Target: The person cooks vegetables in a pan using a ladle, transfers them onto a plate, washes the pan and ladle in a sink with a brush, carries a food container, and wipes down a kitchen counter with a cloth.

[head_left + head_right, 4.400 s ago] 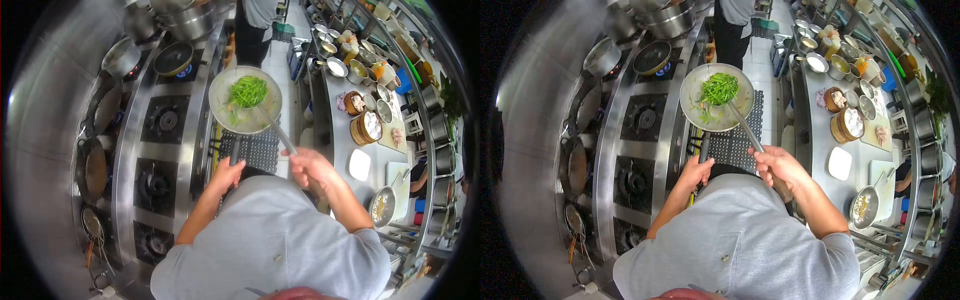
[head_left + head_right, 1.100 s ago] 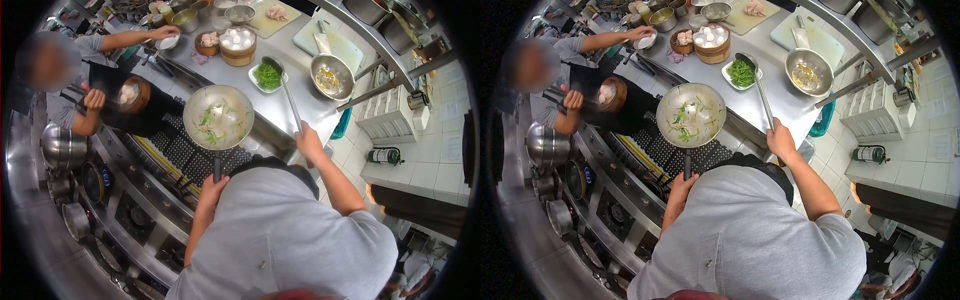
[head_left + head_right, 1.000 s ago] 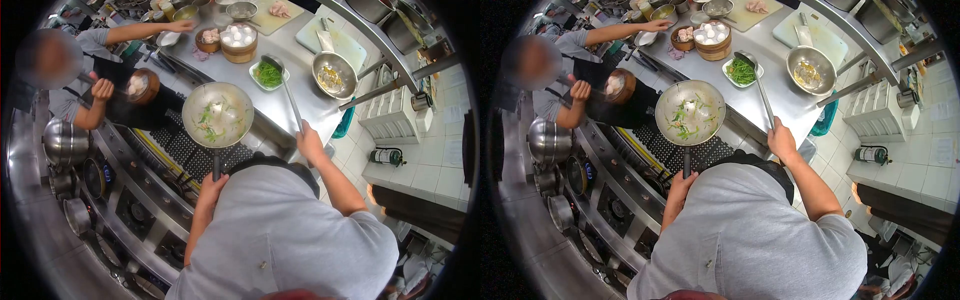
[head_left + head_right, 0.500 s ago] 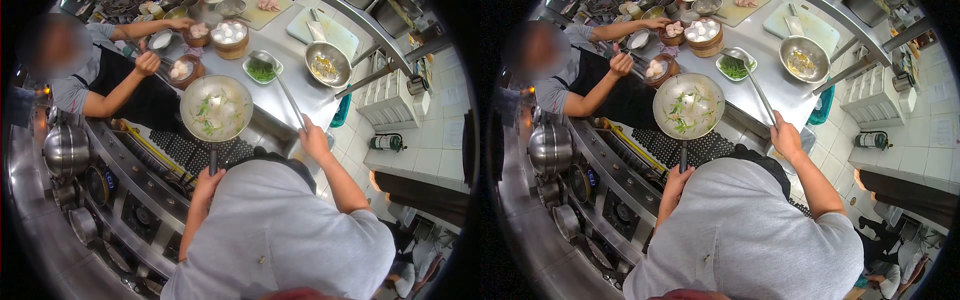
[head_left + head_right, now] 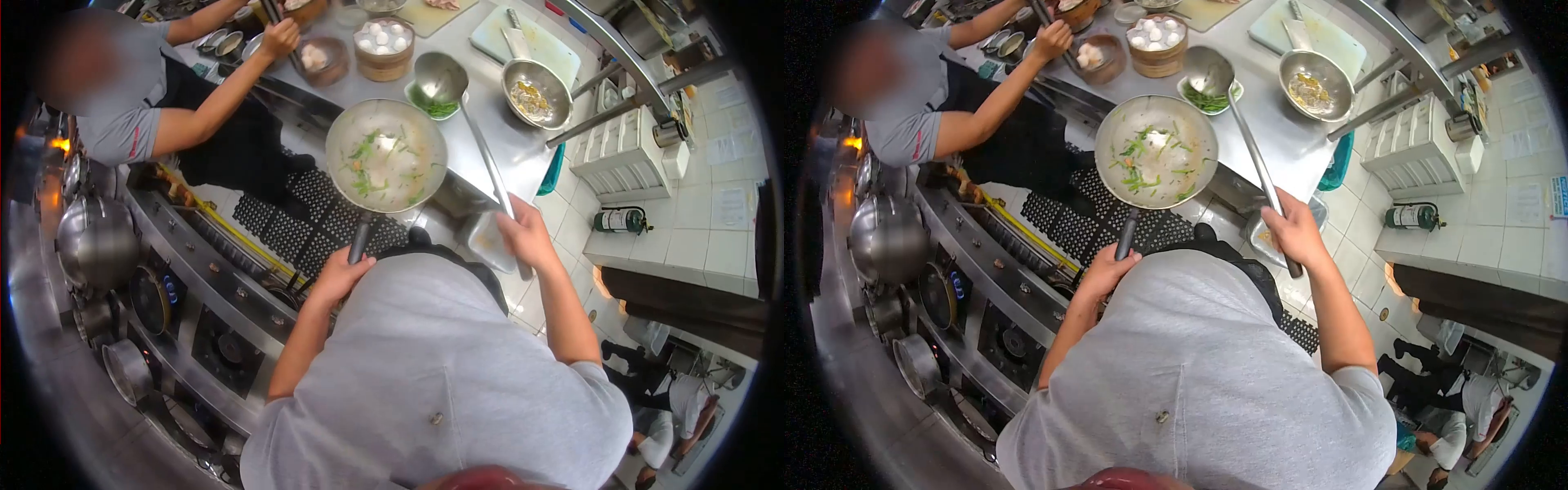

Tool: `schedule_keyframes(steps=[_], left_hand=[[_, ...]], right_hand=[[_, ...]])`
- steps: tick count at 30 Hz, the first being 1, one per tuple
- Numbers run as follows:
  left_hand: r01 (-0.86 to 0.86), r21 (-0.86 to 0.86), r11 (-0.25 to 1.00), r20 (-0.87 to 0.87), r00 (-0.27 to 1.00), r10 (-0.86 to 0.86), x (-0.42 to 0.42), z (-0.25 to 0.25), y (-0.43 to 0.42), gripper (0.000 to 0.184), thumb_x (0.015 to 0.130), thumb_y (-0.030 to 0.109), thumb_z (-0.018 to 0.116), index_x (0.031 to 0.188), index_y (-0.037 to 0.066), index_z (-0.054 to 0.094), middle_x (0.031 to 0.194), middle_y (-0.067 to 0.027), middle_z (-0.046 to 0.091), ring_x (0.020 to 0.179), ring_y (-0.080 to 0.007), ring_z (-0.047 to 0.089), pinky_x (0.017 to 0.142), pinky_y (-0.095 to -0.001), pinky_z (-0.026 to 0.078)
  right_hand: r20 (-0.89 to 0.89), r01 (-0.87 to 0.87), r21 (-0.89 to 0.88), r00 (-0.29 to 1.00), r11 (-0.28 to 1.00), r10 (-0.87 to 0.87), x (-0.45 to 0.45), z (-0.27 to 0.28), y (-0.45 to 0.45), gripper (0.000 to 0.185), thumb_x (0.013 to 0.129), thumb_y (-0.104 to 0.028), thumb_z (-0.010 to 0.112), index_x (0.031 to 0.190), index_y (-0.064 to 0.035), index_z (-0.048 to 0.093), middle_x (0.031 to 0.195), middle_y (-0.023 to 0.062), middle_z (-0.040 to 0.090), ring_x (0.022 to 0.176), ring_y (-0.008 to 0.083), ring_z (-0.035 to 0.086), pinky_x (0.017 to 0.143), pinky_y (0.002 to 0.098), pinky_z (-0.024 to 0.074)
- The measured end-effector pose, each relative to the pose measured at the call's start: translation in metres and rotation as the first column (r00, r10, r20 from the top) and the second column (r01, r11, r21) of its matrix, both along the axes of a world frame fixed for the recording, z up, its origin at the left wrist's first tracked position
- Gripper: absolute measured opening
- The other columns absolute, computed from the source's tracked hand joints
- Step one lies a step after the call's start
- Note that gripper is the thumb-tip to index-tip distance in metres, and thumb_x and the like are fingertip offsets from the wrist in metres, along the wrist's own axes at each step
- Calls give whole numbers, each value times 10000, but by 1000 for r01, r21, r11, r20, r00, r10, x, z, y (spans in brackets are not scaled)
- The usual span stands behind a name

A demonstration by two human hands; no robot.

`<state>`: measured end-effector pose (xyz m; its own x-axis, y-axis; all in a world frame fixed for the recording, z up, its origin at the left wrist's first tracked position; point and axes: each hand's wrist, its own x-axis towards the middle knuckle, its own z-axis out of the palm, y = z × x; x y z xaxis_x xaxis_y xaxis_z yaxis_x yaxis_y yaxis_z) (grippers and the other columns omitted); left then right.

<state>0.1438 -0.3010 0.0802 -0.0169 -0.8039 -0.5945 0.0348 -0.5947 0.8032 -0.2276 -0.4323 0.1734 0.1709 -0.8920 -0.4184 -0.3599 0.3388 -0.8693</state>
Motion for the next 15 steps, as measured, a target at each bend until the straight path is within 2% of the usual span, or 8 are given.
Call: schedule_keyframes(steps=[2,3,4,6,10,12,13,15], left_hand=[[24,-28,999,49,999,-23,5,-6,0,205,985,201,768,894,91,621,736,59,569,601,-56,487,521,-250,385],[52,-31,998,17,999,-51,7,-7,0,205,987,198,769,892,90,622,741,64,557,626,-50,479,542,-254,374],[84,-38,996,-20,996,-84,14,-7,3,205,989,195,769,890,90,624,745,68,546,651,-45,471,563,-257,363],[100,-22,995,-33,994,-100,15,8,-1,200,992,190,766,888,97,622,706,63,537,591,-48,466,518,-254,347],[125,-31,992,-97,987,-127,20,8,-5,194,1004,168,749,907,89,600,669,50,526,513,-63,462,460,-255,339],[138,-29,990,-100,985,-140,27,8,-3,193,1010,162,742,915,84,593,665,45,525,498,-68,464,451,-256,343],[142,-18,990,-110,984,-143,33,7,-1,196,1013,161,739,919,79,588,666,41,526,490,-70,465,446,-258,347],[140,-14,990,-117,983,-141,41,4,1,199,1016,160,737,924,74,584,666,37,528,482,-73,466,442,-261,352]], right_hand=[[-34,-85,117,995,990,89,5,15,14,511,1010,-93,626,1519,-55,602,766,-33,613,549,51,495,498,248,397],[-145,-135,104,978,985,149,14,26,18,518,1007,-95,624,1523,-61,603,860,18,698,639,123,610,591,294,493],[-262,-247,-258,948,934,179,14,-15,32,533,996,-115,632,1524,-53,596,971,136,766,799,230,716,767,374,567],[-437,-293,-231,883,928,170,29,-20,39,565,978,-147,664,1526,-44,572,1026,258,781,919,476,753,852,500,579],[-579,-339,-161,793,927,190,42,-21,62,571,962,-159,674,1520,-76,581,1089,295,744,925,504,723,833,526,586],[-699,-550,-98,631,829,336,21,-10,77,604,939,-139,687,1533,-139,577,1132,266,748,876,482,724,816,541,594],[-782,-629,-125,539,768,314,-4,-19,82,640,917,-126,699,1540,-202,575,1054,219,760,796,433,726,756,529,600],[-841,-665,-123,464,737,278,-37,-6,74,661,914,-118,697,1554,-212,561,1022,192,756,765,418,718,730,516,597]])
